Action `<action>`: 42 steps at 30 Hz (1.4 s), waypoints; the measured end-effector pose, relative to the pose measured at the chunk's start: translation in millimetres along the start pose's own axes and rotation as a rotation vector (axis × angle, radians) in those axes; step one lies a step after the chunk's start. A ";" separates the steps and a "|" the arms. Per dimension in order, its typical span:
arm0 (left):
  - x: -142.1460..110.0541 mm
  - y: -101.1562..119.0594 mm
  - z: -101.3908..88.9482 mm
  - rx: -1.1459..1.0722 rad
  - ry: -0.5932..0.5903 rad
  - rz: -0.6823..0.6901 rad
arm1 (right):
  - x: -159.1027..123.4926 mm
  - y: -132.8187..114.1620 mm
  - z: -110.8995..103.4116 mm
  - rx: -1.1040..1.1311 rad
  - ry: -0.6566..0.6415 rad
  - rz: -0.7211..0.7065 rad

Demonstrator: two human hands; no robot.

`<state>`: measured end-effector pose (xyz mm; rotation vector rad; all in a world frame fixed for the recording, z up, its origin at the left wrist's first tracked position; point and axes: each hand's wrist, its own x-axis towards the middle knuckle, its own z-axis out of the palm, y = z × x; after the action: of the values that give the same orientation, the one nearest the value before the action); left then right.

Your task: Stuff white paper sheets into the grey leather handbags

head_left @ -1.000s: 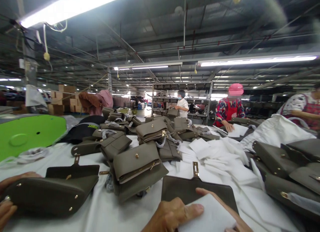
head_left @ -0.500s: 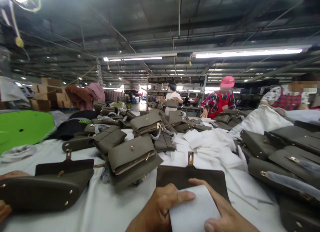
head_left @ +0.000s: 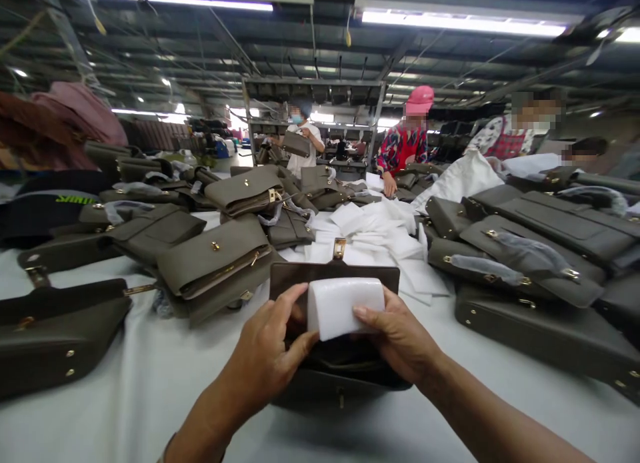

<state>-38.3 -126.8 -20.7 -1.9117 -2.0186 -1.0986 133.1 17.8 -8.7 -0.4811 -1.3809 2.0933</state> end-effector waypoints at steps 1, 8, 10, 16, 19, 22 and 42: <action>-4.8 3.1 1.2 0.046 0.023 0.027 | -1.9 0.5 0.3 0.014 0.010 -0.015; -26.4 26.7 -3.2 0.182 0.059 0.214 | 2.4 0.6 2.6 0.105 0.049 -0.053; -27.7 30.8 -2.5 0.220 -0.020 0.174 | 4.3 -0.6 2.6 0.105 0.047 -0.033; -28.5 39.6 15.8 0.208 0.010 0.253 | -0.5 -2.4 2.1 0.124 0.022 -0.012; -28.4 39.5 25.3 0.213 0.064 0.308 | 0.0 -1.7 1.2 0.151 0.024 -0.038; -29.8 35.2 29.4 0.223 0.101 0.317 | 3.1 0.1 -0.4 0.188 0.057 -0.094; -32.8 42.8 18.2 0.399 -0.177 0.128 | 2.7 0.6 -0.2 0.212 0.155 -0.104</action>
<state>13.2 -145.9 -35.5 -1.9414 -1.9793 -0.4653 131.0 19.4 -9.3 -0.4623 -1.0603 2.0431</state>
